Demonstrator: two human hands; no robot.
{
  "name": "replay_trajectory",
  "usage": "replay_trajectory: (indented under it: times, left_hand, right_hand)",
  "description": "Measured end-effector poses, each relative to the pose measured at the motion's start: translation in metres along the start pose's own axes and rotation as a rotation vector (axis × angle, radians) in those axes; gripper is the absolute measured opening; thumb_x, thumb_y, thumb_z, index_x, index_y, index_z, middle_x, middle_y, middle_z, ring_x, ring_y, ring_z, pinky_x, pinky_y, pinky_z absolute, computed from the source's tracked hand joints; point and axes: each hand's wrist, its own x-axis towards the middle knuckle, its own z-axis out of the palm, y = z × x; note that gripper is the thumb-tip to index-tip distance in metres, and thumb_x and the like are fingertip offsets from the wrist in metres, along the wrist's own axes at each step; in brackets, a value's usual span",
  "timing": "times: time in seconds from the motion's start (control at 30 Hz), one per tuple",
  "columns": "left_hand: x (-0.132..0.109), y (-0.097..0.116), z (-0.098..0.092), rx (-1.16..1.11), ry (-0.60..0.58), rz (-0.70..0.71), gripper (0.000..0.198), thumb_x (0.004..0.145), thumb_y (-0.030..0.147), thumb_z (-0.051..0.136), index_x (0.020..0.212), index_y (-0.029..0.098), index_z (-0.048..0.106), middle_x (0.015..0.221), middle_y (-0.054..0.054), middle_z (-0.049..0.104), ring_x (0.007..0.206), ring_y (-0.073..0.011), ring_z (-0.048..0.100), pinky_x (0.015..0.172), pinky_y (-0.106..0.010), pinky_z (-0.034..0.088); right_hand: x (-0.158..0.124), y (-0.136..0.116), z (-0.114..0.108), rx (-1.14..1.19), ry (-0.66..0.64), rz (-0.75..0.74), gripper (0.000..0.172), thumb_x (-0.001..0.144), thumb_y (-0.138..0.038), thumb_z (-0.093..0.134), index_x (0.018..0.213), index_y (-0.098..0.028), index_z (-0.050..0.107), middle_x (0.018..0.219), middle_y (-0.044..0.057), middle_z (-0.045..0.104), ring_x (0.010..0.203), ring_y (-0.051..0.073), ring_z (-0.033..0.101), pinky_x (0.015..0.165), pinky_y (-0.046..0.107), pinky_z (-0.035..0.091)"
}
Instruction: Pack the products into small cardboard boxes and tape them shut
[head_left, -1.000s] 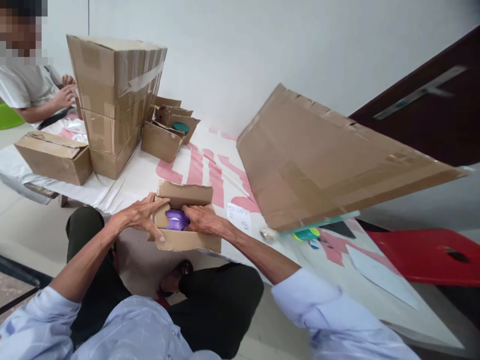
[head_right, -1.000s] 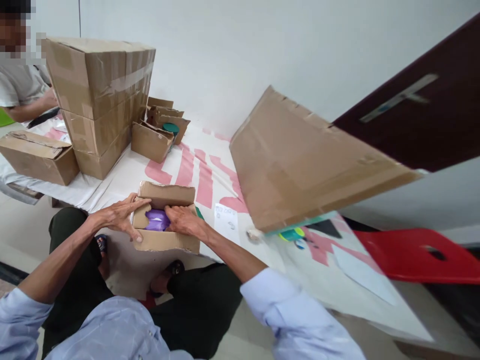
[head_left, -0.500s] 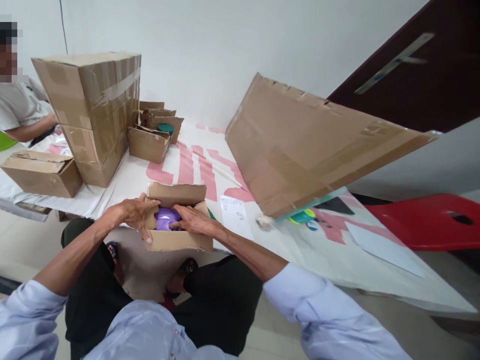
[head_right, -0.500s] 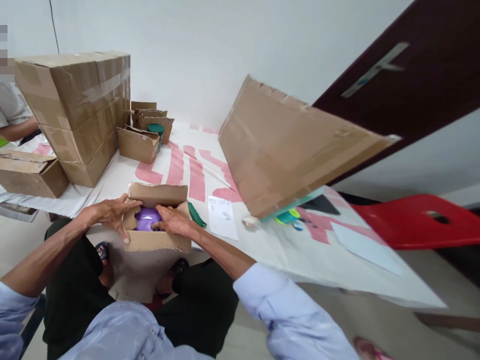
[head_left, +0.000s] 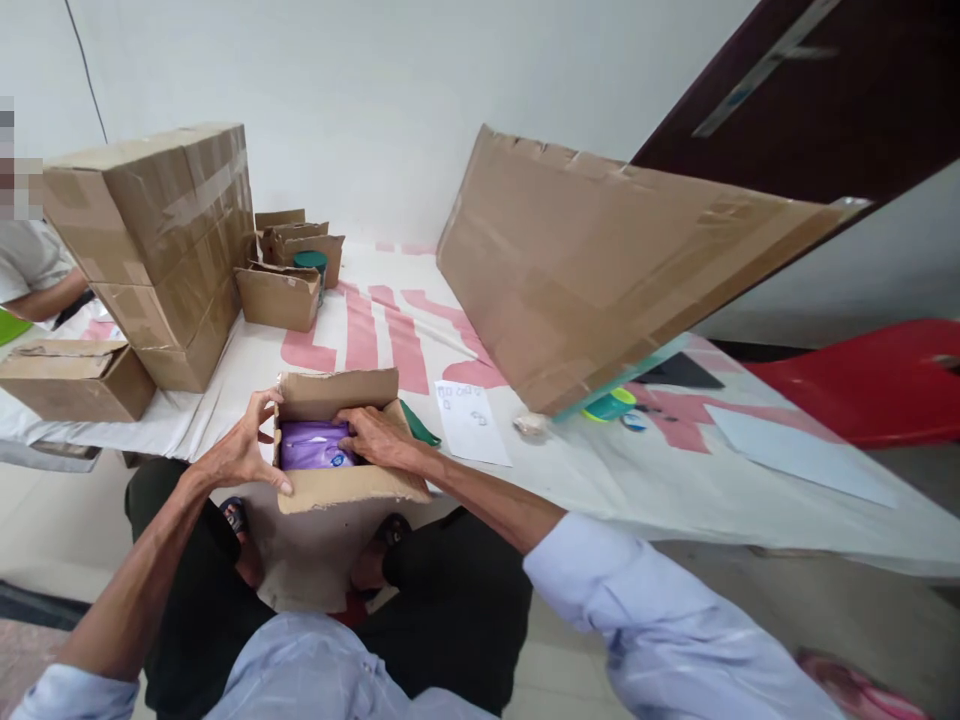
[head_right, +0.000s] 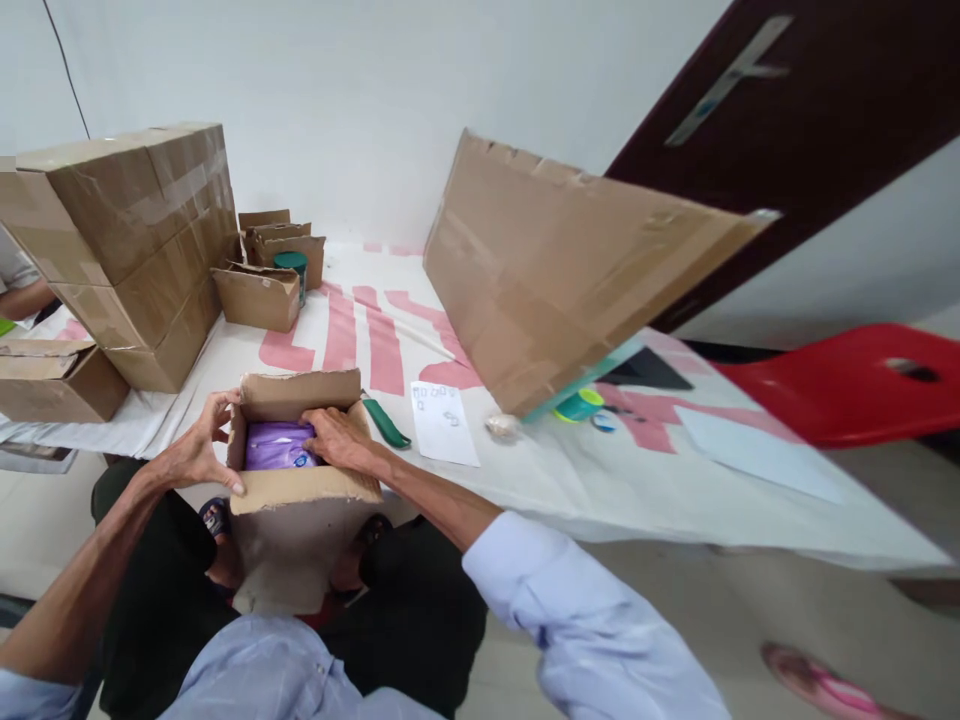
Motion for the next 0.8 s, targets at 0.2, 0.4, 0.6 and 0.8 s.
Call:
replay_trajectory:
  times: [0.2,0.4,0.6,0.8]
  left_hand:
    - [0.001,-0.007,0.007,-0.035,0.130,-0.039,0.118,0.052,0.061,0.104,0.142,0.030,0.035,0.159,-0.020,0.043,0.138,-0.0413,0.056,0.103,-0.047,0.052]
    - [0.013,-0.011,0.004,-0.012,0.178,0.019,0.110,0.053,0.063,0.103,0.134,0.025,0.038,0.144,-0.018,0.056,0.118,-0.0329,0.062,0.098,-0.043,0.053]
    - [0.026,-0.009,-0.012,0.037,0.128,-0.030,0.107,0.054,0.059,0.104,0.136,0.025,0.044,0.144,-0.019,0.057,0.136,-0.0426,0.059,0.103,-0.052,0.055]
    - [0.051,0.021,-0.035,0.090,0.144,0.084,0.109,0.072,0.063,0.093,0.161,0.028,0.040,0.171,-0.022,0.038,0.161,-0.0482,0.034,0.120,-0.065,0.044]
  right_hand:
    - [0.005,0.001,0.005,0.001,0.095,-0.066,0.023,0.095,-0.017,0.066,0.110,-0.018,0.083,0.106,0.010,0.084,0.100,0.025,0.075,0.089,0.031,0.050]
    - [-0.007,0.003,-0.008,0.073,0.330,-0.138,0.023,0.095,-0.018,0.060,0.094,-0.021,0.083,0.099,0.009,0.084,0.090,0.023,0.076,0.085,0.031,0.052]
    - [-0.016,0.020,-0.058,0.513,0.584,-0.161,0.026,0.089,-0.032,0.062,0.095,-0.019,0.084,0.084,0.005,0.081,0.073,0.020,0.069,0.067,0.030,0.053]
    - [-0.012,0.021,-0.093,0.879,0.572,-0.126,0.027,0.075,-0.045,0.074,0.072,-0.018,0.075,0.056,-0.002,0.060,0.052,0.012,0.050,0.051,0.027,0.043]
